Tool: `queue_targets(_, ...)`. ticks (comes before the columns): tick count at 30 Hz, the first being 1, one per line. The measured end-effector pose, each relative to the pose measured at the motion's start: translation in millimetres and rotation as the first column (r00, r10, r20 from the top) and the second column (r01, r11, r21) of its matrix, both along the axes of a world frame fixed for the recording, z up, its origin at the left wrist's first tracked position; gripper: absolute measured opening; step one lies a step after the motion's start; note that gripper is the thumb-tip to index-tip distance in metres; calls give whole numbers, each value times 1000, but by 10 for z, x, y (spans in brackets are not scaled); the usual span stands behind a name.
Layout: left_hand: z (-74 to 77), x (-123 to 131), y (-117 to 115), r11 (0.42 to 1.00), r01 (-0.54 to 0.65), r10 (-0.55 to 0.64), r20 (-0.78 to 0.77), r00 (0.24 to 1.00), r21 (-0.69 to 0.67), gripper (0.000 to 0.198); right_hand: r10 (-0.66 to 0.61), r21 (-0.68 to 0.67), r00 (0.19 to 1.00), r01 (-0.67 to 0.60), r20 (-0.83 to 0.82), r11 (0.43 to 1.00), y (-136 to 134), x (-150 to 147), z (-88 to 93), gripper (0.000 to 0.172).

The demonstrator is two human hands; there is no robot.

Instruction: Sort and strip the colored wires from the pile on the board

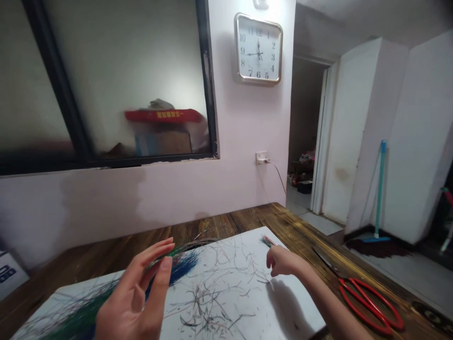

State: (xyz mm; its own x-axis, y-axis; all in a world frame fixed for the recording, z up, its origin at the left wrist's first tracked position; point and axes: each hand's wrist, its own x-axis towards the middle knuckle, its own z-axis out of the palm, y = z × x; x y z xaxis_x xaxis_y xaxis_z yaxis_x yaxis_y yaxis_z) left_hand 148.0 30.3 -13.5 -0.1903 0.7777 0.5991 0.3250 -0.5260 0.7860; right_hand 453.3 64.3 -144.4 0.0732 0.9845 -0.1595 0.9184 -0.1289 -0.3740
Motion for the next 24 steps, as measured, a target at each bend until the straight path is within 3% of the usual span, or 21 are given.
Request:
queue_targets(3, -8, -52, 5, 999, -30, 30, 2, 1000, 22, 29, 6, -37, 1000, -6, 22, 999, 198, -132, -59, 19)
queue_targets(6, -15, -135, 66, 996, -87, 87, -4, 996, 20, 31, -16, 38, 1000, 16, 19, 999, 311, -212, -114, 23)
queue_targets(9, -25, -214, 188, 991, -113, 111, -37, 993, -71, 31, -4, 122, 1000, 5, -11, 993, 371, -255, -161, 26)
queue_targets(15, -211, -291, 624, 969, -31, -31, -246, 969, -245, 27, -12, 131, 999, 17, -36, 991, 498, -310, -289, 24)
queue_targets(19, -439, -324, 847, 914, 41, -239, -456, 857, -403, 19, -43, 105, 997, 49, -59, 993, 544, -347, -335, 23)
queue_targets(24, -561, -396, 880, 881, 37, -281, -457, 844, -472, 12, -34, 153, 994, 49, -102, 987, 515, -321, -183, 20)
